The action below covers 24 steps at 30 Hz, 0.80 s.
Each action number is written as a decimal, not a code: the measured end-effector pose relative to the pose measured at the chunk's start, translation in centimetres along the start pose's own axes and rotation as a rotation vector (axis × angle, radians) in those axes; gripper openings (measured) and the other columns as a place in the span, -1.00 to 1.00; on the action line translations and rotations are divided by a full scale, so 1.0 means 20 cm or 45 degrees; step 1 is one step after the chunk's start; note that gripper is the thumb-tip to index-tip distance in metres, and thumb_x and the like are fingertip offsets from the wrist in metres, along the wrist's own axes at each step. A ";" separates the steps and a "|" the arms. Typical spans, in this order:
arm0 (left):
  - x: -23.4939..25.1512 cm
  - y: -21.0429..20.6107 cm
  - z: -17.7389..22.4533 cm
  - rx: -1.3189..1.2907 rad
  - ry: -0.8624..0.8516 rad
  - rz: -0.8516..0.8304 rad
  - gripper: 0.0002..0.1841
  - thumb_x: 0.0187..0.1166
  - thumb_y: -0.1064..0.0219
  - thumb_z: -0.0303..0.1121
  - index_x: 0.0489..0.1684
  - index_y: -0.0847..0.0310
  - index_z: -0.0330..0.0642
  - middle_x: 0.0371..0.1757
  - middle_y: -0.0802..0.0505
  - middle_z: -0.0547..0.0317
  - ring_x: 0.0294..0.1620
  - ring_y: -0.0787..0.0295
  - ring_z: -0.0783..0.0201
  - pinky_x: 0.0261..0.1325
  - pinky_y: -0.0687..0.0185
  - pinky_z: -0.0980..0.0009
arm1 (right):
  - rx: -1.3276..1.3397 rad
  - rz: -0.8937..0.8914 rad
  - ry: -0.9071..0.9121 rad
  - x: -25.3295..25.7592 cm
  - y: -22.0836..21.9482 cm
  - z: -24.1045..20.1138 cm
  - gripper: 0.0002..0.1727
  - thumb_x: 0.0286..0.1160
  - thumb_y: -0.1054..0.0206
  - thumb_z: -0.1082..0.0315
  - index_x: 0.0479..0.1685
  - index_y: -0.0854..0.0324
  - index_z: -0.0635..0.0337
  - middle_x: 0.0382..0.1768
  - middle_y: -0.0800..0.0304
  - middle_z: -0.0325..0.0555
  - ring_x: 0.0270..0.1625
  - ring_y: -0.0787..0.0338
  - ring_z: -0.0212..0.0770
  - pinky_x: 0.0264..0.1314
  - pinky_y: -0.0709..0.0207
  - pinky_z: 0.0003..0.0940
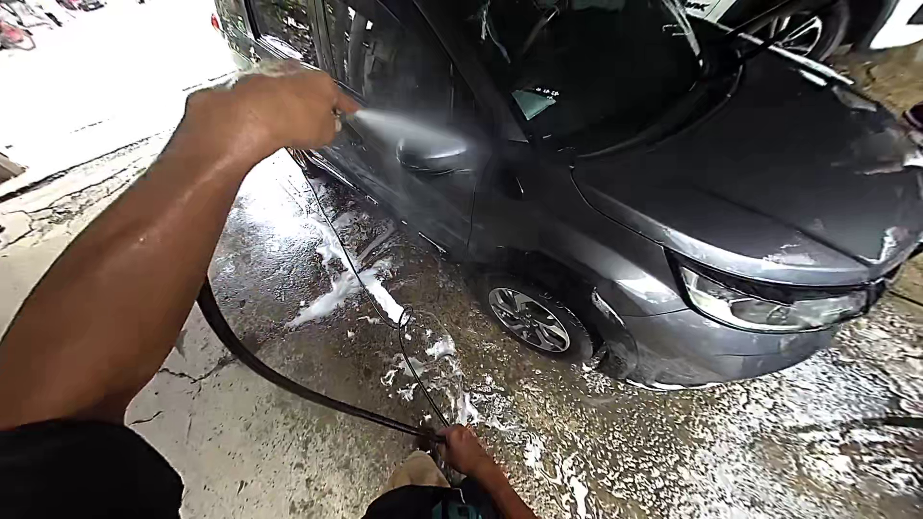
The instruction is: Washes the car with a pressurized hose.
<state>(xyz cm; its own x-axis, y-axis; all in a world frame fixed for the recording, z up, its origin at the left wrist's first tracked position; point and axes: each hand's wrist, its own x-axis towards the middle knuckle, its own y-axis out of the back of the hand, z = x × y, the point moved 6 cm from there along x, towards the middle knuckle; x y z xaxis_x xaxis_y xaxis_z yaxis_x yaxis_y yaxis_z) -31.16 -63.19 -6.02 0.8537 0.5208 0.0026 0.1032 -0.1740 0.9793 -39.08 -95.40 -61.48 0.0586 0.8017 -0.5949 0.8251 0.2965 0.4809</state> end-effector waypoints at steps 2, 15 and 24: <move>0.04 0.00 -0.11 0.013 0.067 0.048 -0.56 0.69 -0.17 -0.42 0.52 -0.63 0.08 0.18 -0.79 -0.41 0.30 -0.64 -0.51 0.23 -0.41 -0.55 | 0.028 0.064 -0.019 0.03 0.03 0.00 -0.64 0.67 -0.19 0.21 0.14 -0.75 0.27 0.10 -0.83 0.28 0.27 -0.78 0.23 0.42 -0.51 0.21; -0.13 -0.60 -0.39 -0.433 -0.018 -0.219 -0.57 0.83 -0.08 -0.41 0.64 -0.52 -0.01 0.39 -0.76 -0.27 0.41 -0.66 -0.33 0.42 -0.39 -0.42 | -0.051 -0.073 -0.219 0.07 -0.16 0.03 -0.64 0.64 -0.22 0.21 0.15 -0.74 0.28 0.21 -0.79 0.29 0.39 -0.71 0.25 0.51 -0.45 0.22; -0.24 -1.26 -0.31 -0.675 -0.129 -0.311 -0.52 0.80 -0.13 -0.40 0.65 -0.52 0.25 0.25 -0.84 -0.23 0.24 -0.77 -0.32 0.30 -0.48 -0.45 | 0.097 0.097 -0.311 -0.07 -0.21 0.23 -0.73 0.46 -0.33 0.39 0.05 -0.79 0.28 0.16 -0.82 0.23 0.38 -0.71 0.18 0.55 -0.44 0.14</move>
<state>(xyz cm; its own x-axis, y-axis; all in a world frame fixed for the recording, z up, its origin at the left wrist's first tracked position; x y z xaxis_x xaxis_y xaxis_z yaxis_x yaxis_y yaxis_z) -40.95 -56.18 -29.40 0.8843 0.4065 -0.2296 0.0559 0.3961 0.9165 -39.97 -100.11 -65.66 0.2480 0.6686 -0.7011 0.8526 0.1929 0.4856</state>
